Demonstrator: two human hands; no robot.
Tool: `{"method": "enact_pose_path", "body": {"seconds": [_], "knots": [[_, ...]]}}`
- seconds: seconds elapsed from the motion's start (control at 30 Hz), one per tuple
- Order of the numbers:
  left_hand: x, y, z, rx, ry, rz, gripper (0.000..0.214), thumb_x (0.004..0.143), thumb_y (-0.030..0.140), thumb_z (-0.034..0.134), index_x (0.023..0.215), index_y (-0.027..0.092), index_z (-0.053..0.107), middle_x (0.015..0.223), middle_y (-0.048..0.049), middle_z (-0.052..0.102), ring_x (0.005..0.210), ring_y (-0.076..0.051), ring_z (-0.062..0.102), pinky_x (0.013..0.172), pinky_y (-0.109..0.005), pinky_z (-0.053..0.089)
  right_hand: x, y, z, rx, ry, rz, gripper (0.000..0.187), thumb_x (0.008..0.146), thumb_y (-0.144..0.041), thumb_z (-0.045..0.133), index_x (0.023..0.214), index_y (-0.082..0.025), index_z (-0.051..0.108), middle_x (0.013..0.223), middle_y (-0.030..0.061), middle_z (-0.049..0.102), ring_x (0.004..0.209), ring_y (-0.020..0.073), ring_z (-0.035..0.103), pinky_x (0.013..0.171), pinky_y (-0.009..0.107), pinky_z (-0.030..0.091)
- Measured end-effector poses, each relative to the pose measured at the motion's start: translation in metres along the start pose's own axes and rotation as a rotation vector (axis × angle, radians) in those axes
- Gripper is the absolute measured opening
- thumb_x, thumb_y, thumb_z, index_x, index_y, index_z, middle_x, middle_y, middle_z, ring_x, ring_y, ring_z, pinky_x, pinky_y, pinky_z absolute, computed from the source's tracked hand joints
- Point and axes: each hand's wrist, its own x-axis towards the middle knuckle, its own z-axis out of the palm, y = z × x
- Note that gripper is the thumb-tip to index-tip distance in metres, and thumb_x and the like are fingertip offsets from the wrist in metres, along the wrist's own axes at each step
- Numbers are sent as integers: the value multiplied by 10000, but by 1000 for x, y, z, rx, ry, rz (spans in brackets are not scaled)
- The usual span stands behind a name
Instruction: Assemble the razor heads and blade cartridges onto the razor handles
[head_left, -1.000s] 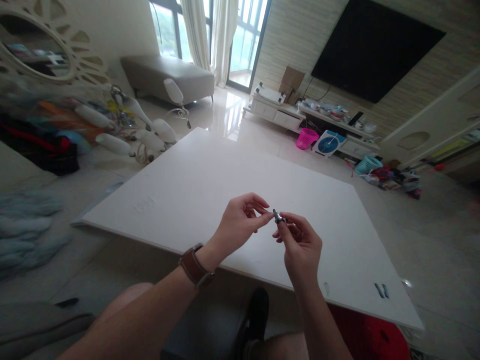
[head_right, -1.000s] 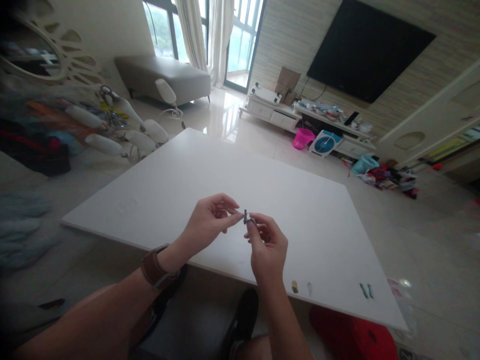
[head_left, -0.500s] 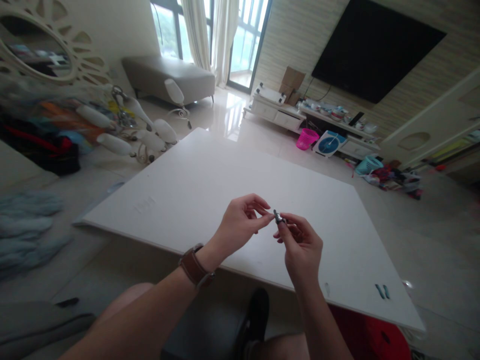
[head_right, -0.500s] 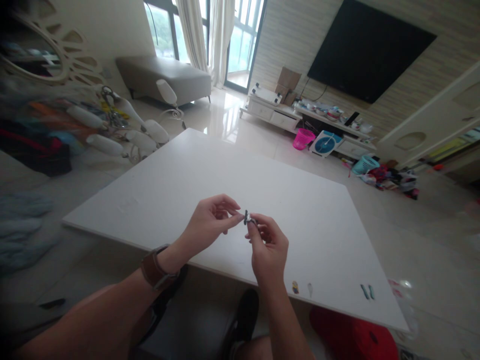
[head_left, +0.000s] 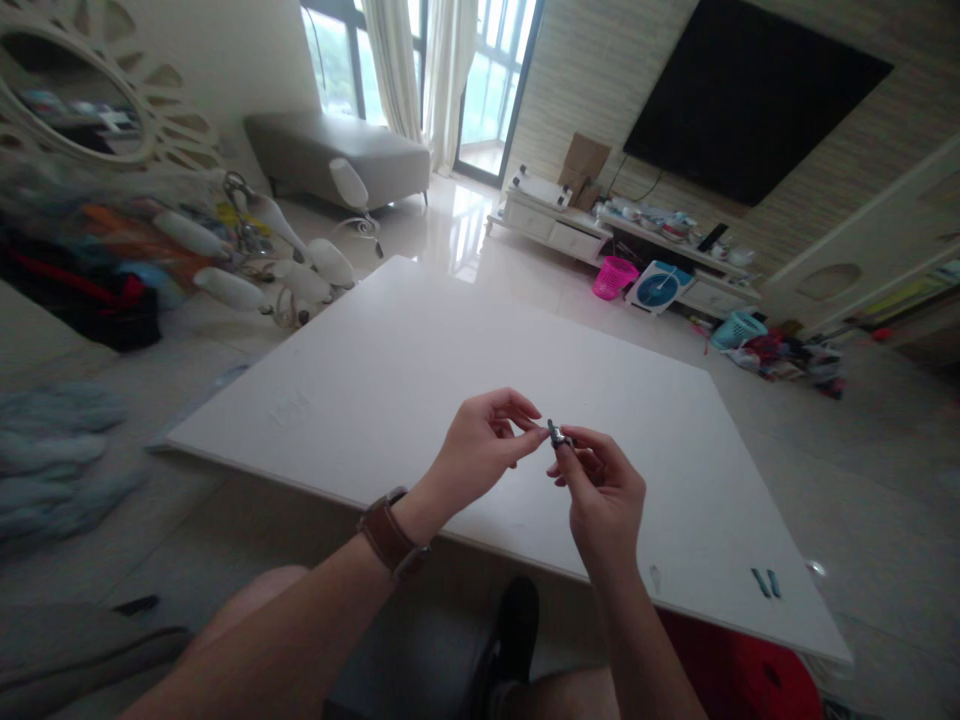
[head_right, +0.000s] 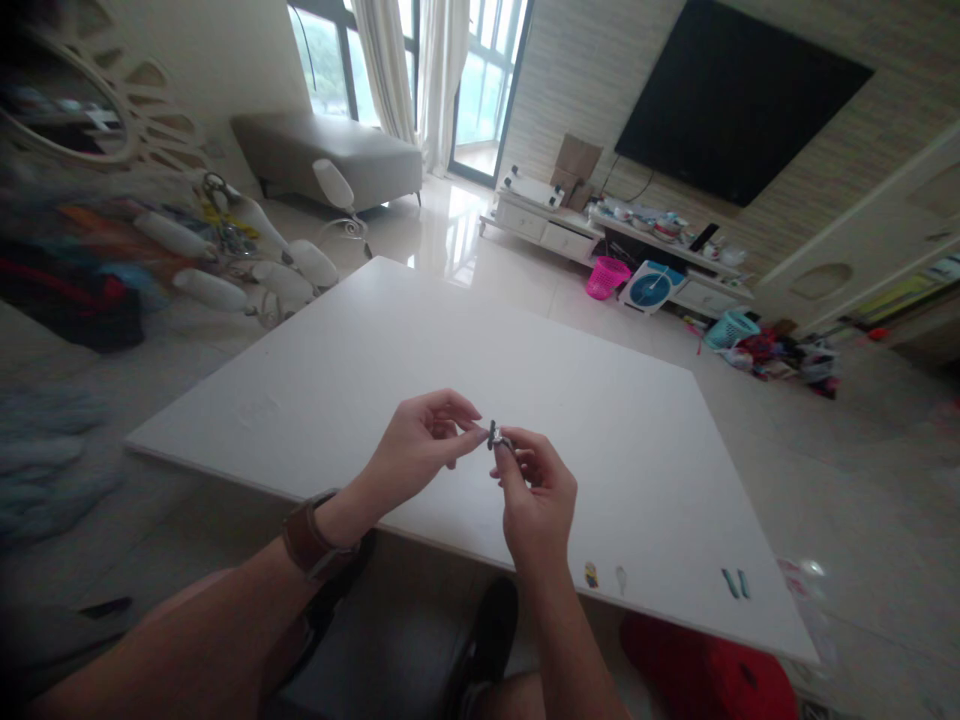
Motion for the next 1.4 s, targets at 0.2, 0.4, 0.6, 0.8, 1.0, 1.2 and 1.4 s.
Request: {"method": "enact_pose_path", "body": {"seconds": [0.2, 0.4, 0.6, 0.8, 1.0, 1.2, 1.4], "knots": [[0, 1, 1, -6, -1, -12, 217, 750, 286, 771, 861, 140, 655, 727, -6, 669, 483, -52, 504, 410, -164, 431, 1, 0, 1, 12, 2, 14, 162, 863, -308, 733, 983, -199, 724, 718, 12, 676, 593, 137, 624, 507, 242, 502], [0, 1, 1, -10, -3, -13, 221, 753, 292, 770, 858, 136, 656, 734, -14, 674, 492, -58, 512, 412, -168, 441, 2, 0, 1, 25, -1, 13, 154, 865, -301, 735, 983, -204, 723, 716, 6, 677, 587, 128, 617, 506, 231, 492], [-1, 2, 2, -10, -2, -12, 226, 746, 297, 777, 849, 135, 658, 722, -6, 658, 491, -57, 509, 408, -167, 435, 1, 2, 1, 45, 5, 21, 172, 859, -307, 741, 986, -194, 718, 696, 6, 671, 580, 133, 616, 502, 235, 488], [0, 2, 1, -7, 2, -8, 222, 749, 296, 775, 849, 136, 658, 725, -5, 659, 488, -54, 508, 406, -164, 434, 0, 2, 0, 43, 2, 17, 166, 863, -303, 738, 989, -197, 715, 705, 4, 671, 585, 127, 615, 504, 230, 485], [-1, 1, 1, -10, 0, -5, 213, 752, 285, 774, 853, 137, 660, 721, -2, 655, 493, -53, 512, 411, -160, 437, -1, 1, 0, 43, 7, 21, 165, 860, -300, 737, 983, -193, 712, 708, 7, 672, 583, 128, 615, 500, 232, 482], [0, 1, 1, -7, 3, -1, 212, 753, 288, 775, 848, 138, 661, 719, -1, 654, 491, -52, 510, 408, -162, 431, 0, 1, 0, 49, 4, 20, 176, 861, -305, 735, 991, -190, 708, 698, 7, 666, 577, 135, 614, 488, 237, 474], [0, 2, 1, -7, 8, -9, 211, 748, 286, 778, 846, 139, 662, 724, 0, 658, 489, -52, 508, 410, -164, 431, 0, -1, 1, 50, 2, 22, 177, 864, -303, 729, 995, -186, 706, 719, 15, 675, 579, 136, 617, 483, 237, 472]]}}
